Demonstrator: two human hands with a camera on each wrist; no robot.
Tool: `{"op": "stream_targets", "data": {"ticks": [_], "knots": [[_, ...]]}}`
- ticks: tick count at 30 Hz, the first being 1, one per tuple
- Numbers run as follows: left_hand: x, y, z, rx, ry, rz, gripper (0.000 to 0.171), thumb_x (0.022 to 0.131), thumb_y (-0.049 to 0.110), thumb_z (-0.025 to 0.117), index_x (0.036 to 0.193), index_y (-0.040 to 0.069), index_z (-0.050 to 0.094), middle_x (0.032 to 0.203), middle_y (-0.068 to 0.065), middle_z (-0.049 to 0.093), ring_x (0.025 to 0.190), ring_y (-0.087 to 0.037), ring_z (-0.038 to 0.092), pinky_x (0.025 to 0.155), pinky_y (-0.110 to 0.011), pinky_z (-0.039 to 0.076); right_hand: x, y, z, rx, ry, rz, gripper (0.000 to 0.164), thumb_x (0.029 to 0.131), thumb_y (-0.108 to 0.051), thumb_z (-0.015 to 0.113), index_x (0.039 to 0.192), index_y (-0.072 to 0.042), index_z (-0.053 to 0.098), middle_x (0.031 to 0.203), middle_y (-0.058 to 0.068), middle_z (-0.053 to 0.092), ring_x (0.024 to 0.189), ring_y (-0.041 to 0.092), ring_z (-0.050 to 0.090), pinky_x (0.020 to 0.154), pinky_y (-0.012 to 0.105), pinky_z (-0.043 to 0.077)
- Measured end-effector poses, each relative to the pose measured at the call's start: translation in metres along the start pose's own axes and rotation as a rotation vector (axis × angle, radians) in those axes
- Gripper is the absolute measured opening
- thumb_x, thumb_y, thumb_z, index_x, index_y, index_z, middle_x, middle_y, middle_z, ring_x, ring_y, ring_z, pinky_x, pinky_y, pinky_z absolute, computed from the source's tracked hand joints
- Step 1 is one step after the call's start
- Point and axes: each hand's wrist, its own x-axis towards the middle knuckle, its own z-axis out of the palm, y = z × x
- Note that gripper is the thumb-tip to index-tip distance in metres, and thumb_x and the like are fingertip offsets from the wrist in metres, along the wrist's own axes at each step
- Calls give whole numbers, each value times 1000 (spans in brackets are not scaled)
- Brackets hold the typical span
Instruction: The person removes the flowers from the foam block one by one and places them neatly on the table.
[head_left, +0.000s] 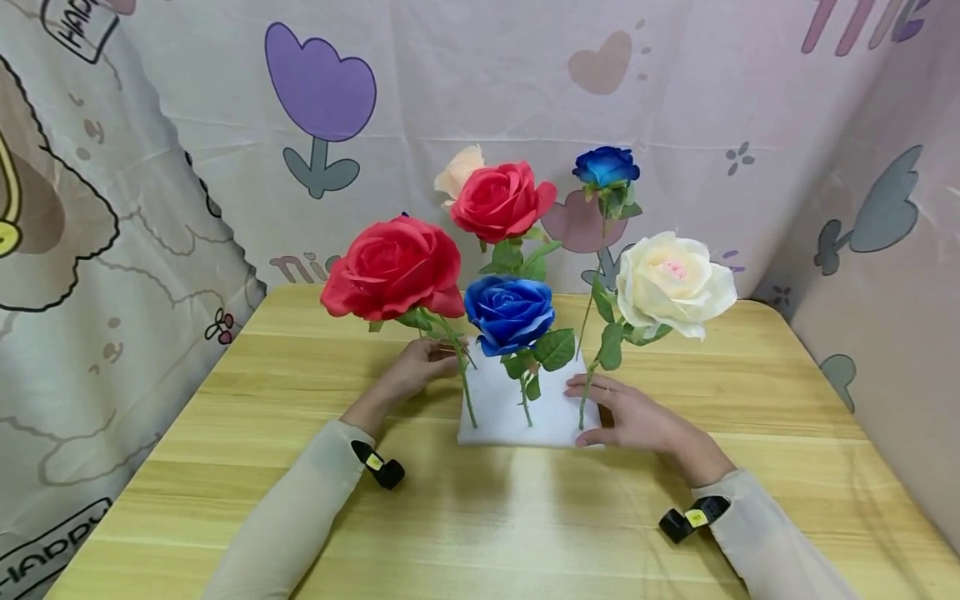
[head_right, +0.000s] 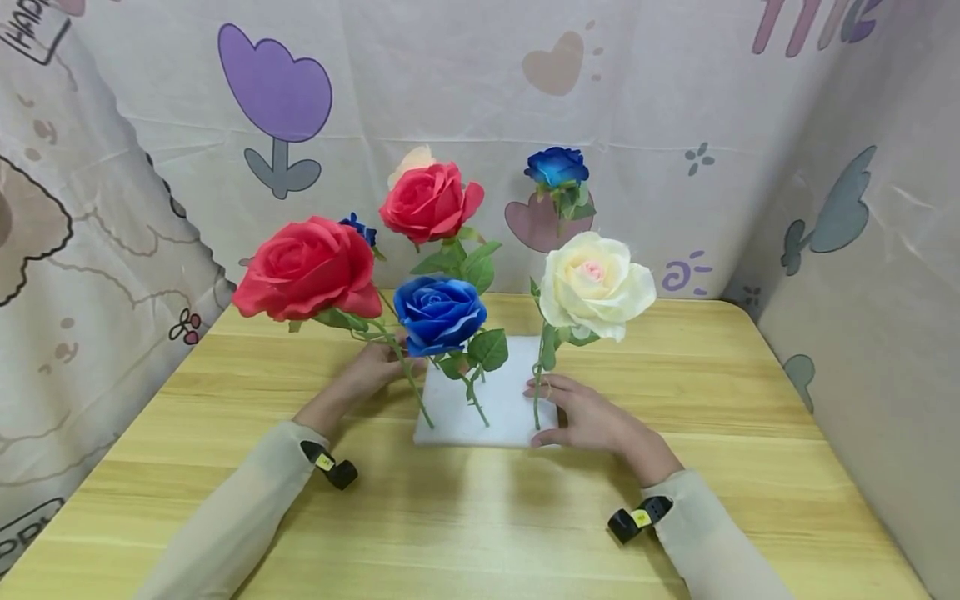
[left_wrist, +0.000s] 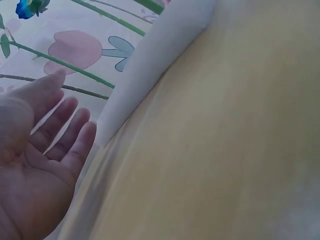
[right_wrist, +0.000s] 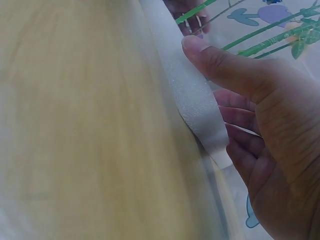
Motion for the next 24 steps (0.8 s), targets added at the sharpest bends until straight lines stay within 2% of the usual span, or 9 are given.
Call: {"op": "stream_targets", "data": {"ticks": [10, 15, 19, 24], "knots": [[6, -4, 3, -30, 21, 36, 23, 96, 13, 65, 115, 3, 69, 114, -11, 69, 109, -25, 61, 97, -38, 48, -1, 0, 0, -1, 1, -9, 72, 78, -49, 79, 134, -7, 59, 142, 9, 50, 132, 31, 44, 108, 50, 37], [9, -4, 7, -95, 19, 64, 22, 96, 12, 63, 112, -2, 68, 114, -16, 68, 108, -26, 62, 98, -37, 49, -1, 0, -1, -3, -4, -1, 73, 80, -51, 77, 135, -7, 58, 143, 10, 49, 132, 32, 44, 107, 52, 37], [9, -3, 11, -149, 55, 75, 20, 97, 8, 62, 110, -6, 68, 110, -14, 70, 103, -22, 65, 93, -34, 52, -1, 0, -1, -3, -14, 7, 74, 80, -53, 75, 135, -7, 58, 143, 9, 49, 133, 32, 43, 107, 52, 37], [8, -5, 16, -243, 100, 91, 22, 98, 3, 58, 112, -12, 65, 105, -16, 70, 101, -22, 67, 92, -37, 53, -1, 0, 0, 0, -16, 5, 73, 81, -52, 75, 135, -7, 58, 143, 9, 49, 133, 32, 42, 107, 52, 37]]}}
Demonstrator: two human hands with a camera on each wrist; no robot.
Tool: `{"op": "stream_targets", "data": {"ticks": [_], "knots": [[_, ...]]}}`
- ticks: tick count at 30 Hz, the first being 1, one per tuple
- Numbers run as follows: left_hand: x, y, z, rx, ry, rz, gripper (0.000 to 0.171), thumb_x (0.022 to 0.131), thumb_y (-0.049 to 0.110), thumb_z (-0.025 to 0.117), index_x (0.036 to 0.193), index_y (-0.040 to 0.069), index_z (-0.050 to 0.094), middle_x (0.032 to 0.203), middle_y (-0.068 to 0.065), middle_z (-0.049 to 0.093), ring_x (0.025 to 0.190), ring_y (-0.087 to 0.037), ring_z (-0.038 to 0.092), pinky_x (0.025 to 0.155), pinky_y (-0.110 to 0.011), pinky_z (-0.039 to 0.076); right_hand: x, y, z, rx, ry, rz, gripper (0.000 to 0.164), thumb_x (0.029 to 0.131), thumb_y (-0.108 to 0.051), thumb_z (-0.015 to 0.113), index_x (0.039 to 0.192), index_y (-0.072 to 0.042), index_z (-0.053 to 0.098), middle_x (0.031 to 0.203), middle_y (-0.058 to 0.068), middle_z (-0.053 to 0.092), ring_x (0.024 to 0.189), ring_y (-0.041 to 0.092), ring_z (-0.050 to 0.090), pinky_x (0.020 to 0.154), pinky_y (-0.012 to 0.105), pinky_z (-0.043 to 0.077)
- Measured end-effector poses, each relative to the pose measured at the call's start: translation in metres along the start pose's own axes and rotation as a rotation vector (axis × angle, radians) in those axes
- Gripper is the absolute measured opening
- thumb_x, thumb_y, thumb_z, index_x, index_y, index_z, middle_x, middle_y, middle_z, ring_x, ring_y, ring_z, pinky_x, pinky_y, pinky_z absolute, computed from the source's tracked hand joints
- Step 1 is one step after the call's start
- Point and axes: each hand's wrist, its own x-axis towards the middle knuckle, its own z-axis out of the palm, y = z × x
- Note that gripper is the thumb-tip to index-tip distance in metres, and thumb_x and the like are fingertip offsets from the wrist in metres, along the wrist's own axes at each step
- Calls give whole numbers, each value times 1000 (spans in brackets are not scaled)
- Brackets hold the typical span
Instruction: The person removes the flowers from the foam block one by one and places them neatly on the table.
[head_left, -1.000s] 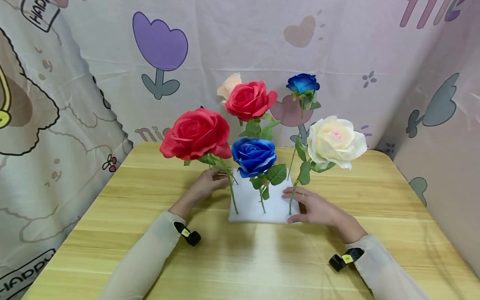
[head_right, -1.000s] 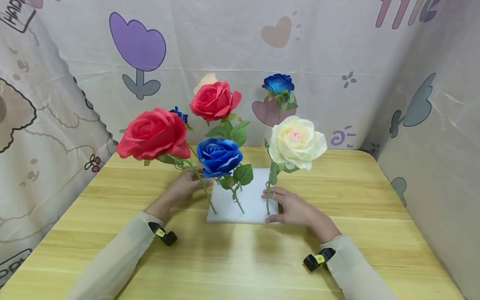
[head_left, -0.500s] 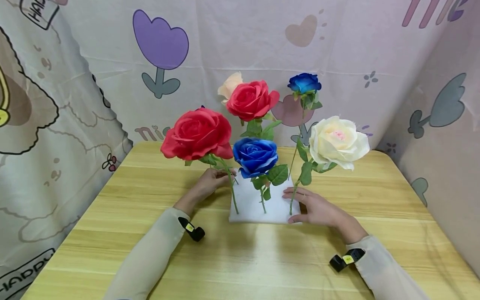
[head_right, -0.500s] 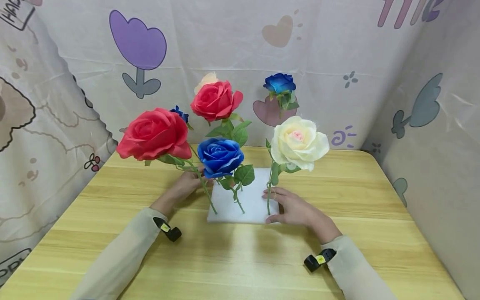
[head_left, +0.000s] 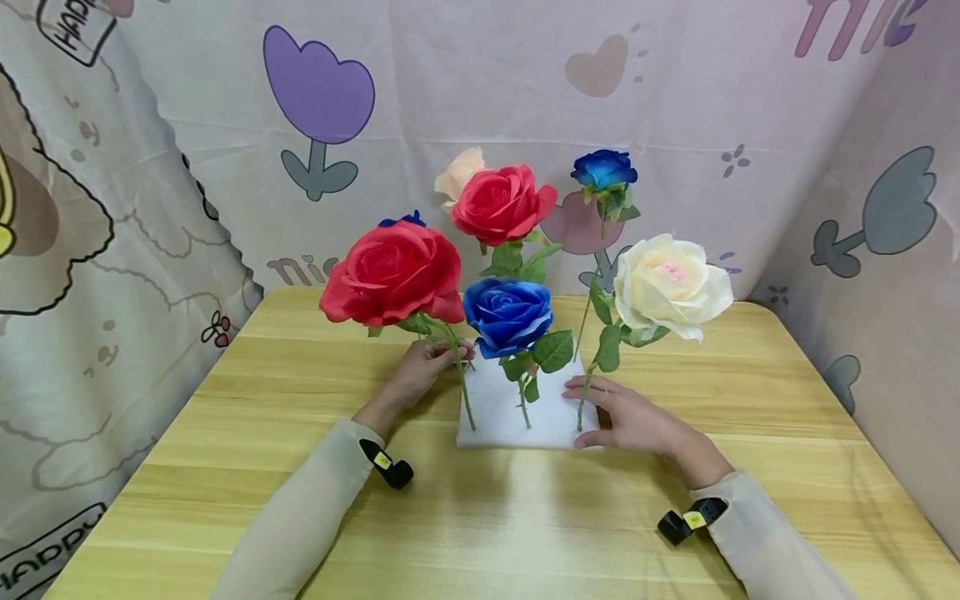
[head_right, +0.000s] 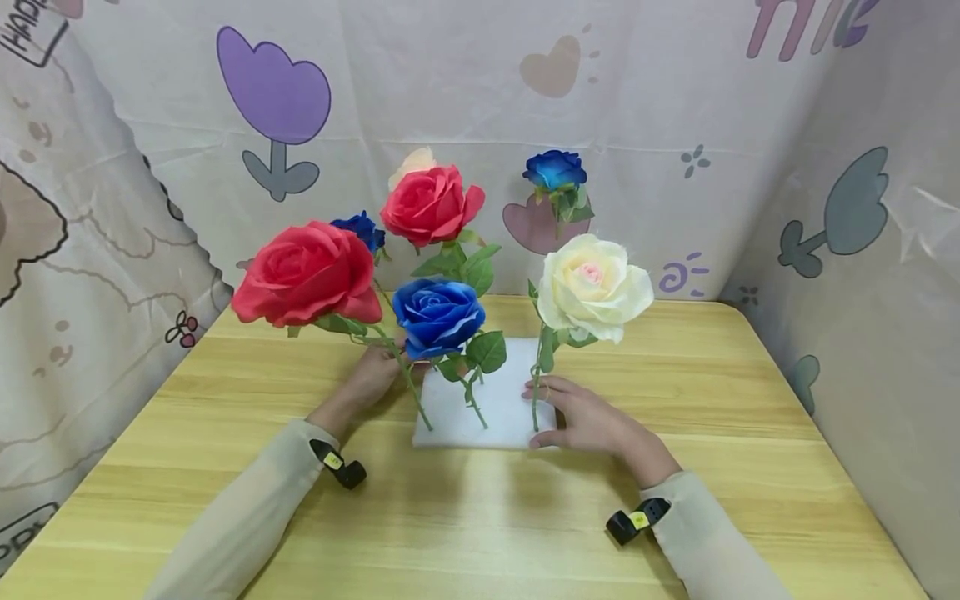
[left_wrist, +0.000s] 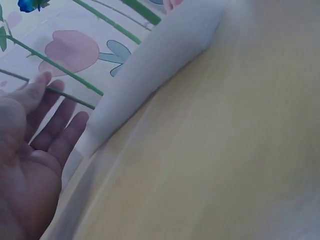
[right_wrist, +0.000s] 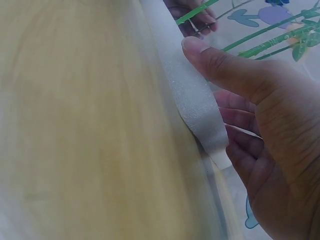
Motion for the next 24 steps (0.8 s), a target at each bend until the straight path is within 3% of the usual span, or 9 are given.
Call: {"op": "stream_targets", "data": {"ticks": [6, 12, 19, 24], "knots": [[-3, -3, 4, -119, 27, 50, 25, 98, -2, 52, 115, -20, 59, 110, -27, 65, 99, -21, 66, 93, -44, 51, -2, -1, 1, -1, -5, 9, 73, 81, -53, 74, 135, -7, 58, 143, 9, 48, 133, 33, 42, 107, 52, 37], [-5, 2, 3, -148, 30, 86, 26, 98, -5, 52, 117, -22, 56, 101, -12, 70, 97, -19, 67, 93, -45, 51, -3, -2, 1, 2, 0, 11, 73, 81, -53, 75, 135, -7, 58, 144, 10, 48, 134, 33, 42, 107, 52, 37], [-11, 11, -9, -83, 68, 99, 21, 98, -4, 54, 115, -14, 61, 111, -10, 68, 98, -19, 68, 88, -40, 54, -1, -1, 2, -1, -15, 33, 75, 80, -54, 74, 137, -8, 57, 146, 8, 46, 135, 32, 40, 109, 50, 36], [-21, 17, -23, 8, 63, 101, 18, 99, 1, 55, 107, -14, 59, 104, -16, 68, 94, -18, 67, 85, -37, 55, 1, -1, -3, -31, -20, 20, 78, 80, -54, 75, 139, -8, 55, 144, 9, 47, 134, 31, 42, 108, 49, 37]]}}
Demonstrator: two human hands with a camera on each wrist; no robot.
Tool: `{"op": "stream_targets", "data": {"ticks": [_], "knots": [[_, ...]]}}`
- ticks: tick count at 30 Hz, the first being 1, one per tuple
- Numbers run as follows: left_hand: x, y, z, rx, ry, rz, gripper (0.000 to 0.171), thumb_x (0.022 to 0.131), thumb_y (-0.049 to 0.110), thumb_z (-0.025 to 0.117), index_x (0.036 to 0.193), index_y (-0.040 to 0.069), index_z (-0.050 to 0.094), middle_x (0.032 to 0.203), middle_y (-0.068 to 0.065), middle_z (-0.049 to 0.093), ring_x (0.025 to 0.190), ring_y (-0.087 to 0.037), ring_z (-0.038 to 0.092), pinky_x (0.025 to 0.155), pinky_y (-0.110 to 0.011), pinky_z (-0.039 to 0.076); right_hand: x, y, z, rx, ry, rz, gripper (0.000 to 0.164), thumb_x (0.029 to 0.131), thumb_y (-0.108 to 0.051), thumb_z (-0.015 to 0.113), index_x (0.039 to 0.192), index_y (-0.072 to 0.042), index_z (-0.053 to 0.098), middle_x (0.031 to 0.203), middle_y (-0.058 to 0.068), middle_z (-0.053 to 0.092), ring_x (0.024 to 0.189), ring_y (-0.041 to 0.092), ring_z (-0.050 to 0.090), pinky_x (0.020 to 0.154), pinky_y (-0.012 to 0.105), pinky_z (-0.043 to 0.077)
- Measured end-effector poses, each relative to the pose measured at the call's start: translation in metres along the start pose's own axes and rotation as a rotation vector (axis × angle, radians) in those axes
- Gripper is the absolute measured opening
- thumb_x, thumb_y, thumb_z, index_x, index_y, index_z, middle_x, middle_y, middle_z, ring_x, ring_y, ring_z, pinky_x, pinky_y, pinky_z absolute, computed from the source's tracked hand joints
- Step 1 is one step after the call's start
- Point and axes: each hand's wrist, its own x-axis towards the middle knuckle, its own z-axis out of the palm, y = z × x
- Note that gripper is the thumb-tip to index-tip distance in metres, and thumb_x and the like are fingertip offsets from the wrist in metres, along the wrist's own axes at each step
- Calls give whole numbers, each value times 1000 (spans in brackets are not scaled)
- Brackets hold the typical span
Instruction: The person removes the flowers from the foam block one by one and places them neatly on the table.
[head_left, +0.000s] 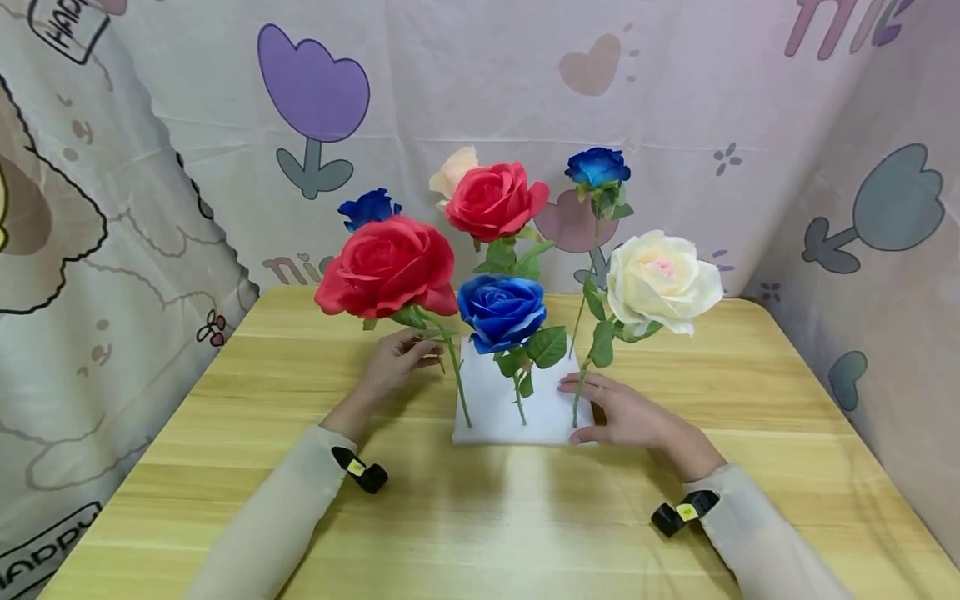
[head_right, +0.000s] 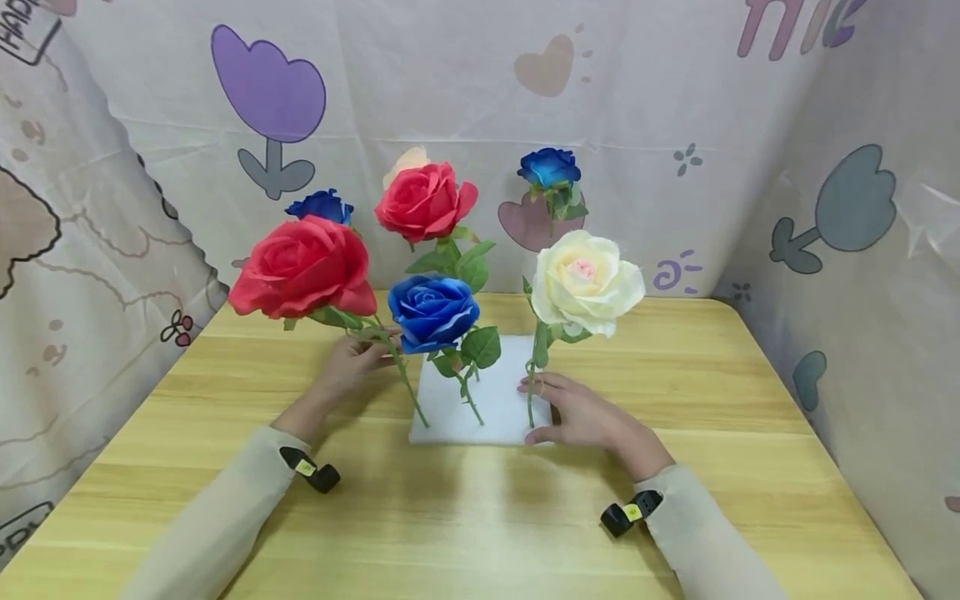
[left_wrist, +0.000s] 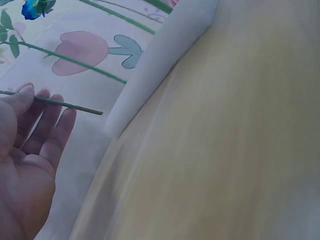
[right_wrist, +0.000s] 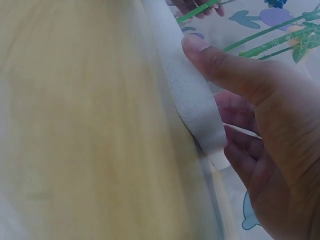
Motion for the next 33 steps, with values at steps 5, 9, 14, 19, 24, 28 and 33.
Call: {"op": "stream_targets", "data": {"ticks": [5, 9, 14, 19, 24, 28, 33], "knots": [[-10, 5, -13, 85, -14, 2, 25, 100, 8, 57, 109, -15, 58, 108, -32, 60, 94, -16, 66, 86, -35, 55, 1, 0, -4, -82, 13, -41, 77, 79, -57, 74, 137, -9, 57, 141, 8, 50, 130, 29, 46, 106, 47, 40], [-17, 6, -22, 172, 0, -21, 32, 100, 13, 58, 118, -13, 58, 112, -33, 60, 97, -20, 65, 85, -33, 56, 1, 1, -3, -103, 21, -64, 74, 79, -57, 75, 134, -9, 60, 139, 6, 52, 128, 26, 48, 105, 44, 42], [-25, 11, -29, 265, 12, -63, 36, 100, 16, 57, 125, -9, 59, 112, -30, 60, 102, -34, 62, 81, -31, 57, 1, 1, 0, -92, 23, -79, 72, 80, -57, 73, 132, -9, 61, 138, 6, 53, 127, 26, 49, 104, 44, 43], [-34, 20, -31, 333, 10, -134, 35, 100, 14, 58, 128, -6, 60, 111, -28, 60, 96, -28, 62, 77, -32, 58, 0, 1, 1, -72, 21, -66, 71, 80, -57, 73, 132, -9, 61, 138, 6, 53, 127, 27, 49, 104, 45, 43], [-43, 26, -30, 396, -37, -196, 36, 100, 13, 58, 132, -2, 57, 108, -24, 61, 86, -24, 64, 74, -33, 59, 0, 1, 0, -62, 23, -47, 72, 80, -56, 74, 133, -8, 61, 138, 6, 52, 127, 27, 48, 105, 45, 42], [-51, 30, -27, 376, -62, -238, 38, 99, 10, 60, 135, -2, 54, 106, -23, 59, 84, -26, 64, 72, -34, 59, -1, 1, -1, -60, 32, -51, 73, 80, -57, 74, 132, -8, 61, 138, 6, 53, 127, 27, 49, 105, 45, 42], [-61, 33, -23, 340, -76, -279, 39, 97, 7, 62, 134, -3, 54, 106, -22, 59, 84, -26, 63, 70, -35, 59, 0, 1, 0, -60, 40, -62, 74, 80, -58, 72, 132, -7, 61, 137, 8, 53, 127, 30, 48, 104, 48, 41]]}}
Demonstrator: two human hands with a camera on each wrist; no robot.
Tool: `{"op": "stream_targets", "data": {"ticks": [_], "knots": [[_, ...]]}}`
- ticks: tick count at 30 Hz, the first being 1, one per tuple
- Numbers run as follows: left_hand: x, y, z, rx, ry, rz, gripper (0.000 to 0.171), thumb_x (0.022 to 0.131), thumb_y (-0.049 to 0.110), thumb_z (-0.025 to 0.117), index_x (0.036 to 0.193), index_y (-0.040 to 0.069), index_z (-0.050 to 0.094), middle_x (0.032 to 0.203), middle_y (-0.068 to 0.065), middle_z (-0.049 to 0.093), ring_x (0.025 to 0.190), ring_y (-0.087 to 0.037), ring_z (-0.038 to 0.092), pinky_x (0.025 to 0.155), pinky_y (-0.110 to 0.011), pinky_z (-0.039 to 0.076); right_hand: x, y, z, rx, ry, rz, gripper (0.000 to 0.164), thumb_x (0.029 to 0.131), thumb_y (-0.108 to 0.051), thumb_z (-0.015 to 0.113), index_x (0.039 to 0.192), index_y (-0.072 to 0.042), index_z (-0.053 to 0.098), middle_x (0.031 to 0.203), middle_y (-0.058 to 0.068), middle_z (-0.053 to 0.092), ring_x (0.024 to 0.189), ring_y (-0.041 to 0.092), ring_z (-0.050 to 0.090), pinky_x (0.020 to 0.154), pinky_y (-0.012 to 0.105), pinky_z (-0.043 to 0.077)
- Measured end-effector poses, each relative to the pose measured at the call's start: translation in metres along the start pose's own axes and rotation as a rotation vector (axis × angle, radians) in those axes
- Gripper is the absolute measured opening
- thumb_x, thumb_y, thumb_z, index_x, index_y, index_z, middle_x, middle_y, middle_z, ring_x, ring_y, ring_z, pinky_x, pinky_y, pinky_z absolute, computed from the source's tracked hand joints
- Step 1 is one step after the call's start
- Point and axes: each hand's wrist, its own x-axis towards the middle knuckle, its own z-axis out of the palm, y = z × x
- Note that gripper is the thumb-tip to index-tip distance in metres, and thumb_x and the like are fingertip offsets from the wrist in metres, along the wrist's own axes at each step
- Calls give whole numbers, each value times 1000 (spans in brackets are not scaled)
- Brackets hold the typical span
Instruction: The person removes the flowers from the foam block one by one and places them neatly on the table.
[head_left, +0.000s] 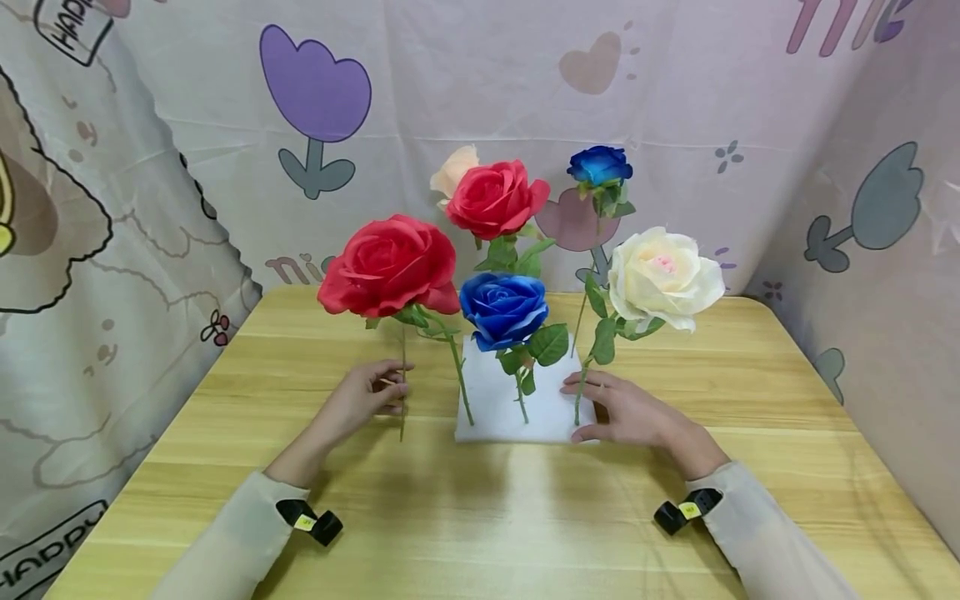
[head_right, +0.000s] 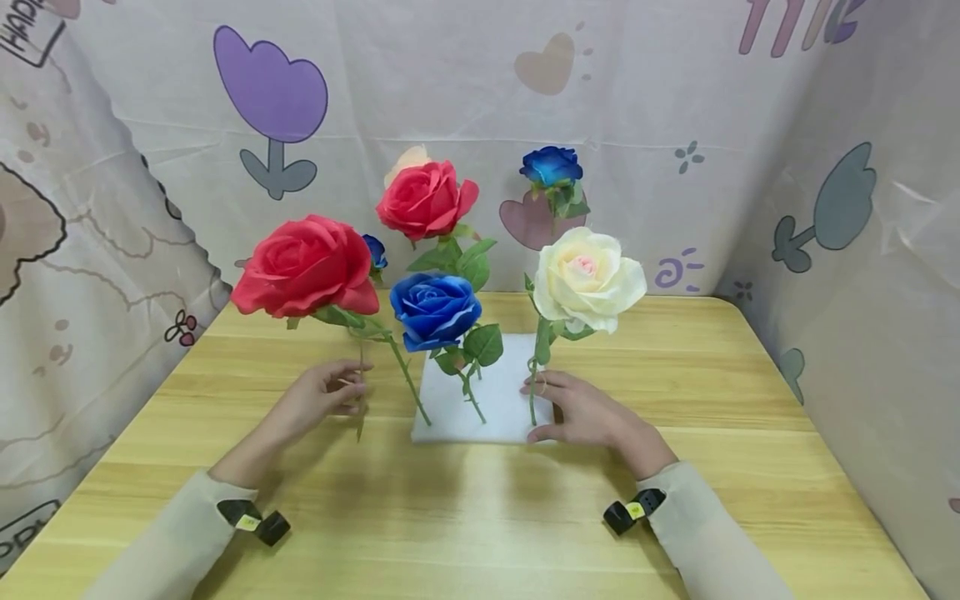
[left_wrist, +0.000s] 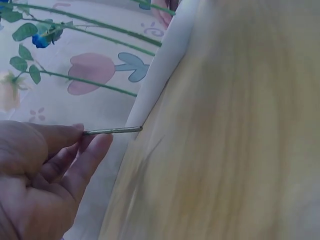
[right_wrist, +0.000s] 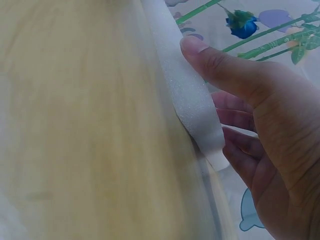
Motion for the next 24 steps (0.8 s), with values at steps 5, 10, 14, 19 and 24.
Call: {"op": "stream_targets", "data": {"ticks": [5, 10, 14, 19, 24], "knots": [[-8, 2, 6, 3, -25, -20, 40, 97, 6, 62, 135, -3, 53, 104, -17, 58, 85, -26, 62, 70, -34, 59, -1, 0, 0, 9, -4, 15, 74, 80, -58, 72, 132, -7, 60, 138, 8, 52, 129, 30, 47, 106, 48, 40], [-12, 4, 13, 7, -45, -40, 48, 96, 4, 62, 141, -3, 47, 104, -16, 58, 85, -24, 63, 69, -33, 59, -1, 1, 0, 7, 17, -2, 73, 79, -57, 74, 132, -7, 61, 137, 8, 53, 128, 30, 48, 105, 48, 41], [-14, 4, 19, 0, -53, -58, 52, 95, 3, 63, 143, -2, 44, 104, -15, 59, 84, -23, 64, 69, -34, 59, -1, 1, 0, 8, 22, -9, 72, 79, -55, 75, 131, -7, 61, 136, 8, 53, 126, 30, 49, 104, 49, 41], [-14, 1, 27, 16, -69, -51, 54, 94, 1, 64, 144, -1, 44, 101, -13, 59, 83, -24, 64, 67, -35, 60, -1, 0, 0, 10, 8, 1, 73, 80, -56, 73, 132, -7, 60, 137, 8, 53, 127, 30, 48, 105, 48, 41], [-16, -3, 31, 15, -98, -30, 53, 93, -1, 64, 142, -4, 44, 98, -13, 59, 81, -23, 63, 65, -35, 59, -1, -1, 0, 17, -10, 20, 75, 80, -59, 72, 133, -7, 60, 138, 8, 52, 128, 30, 47, 106, 48, 40]]}}
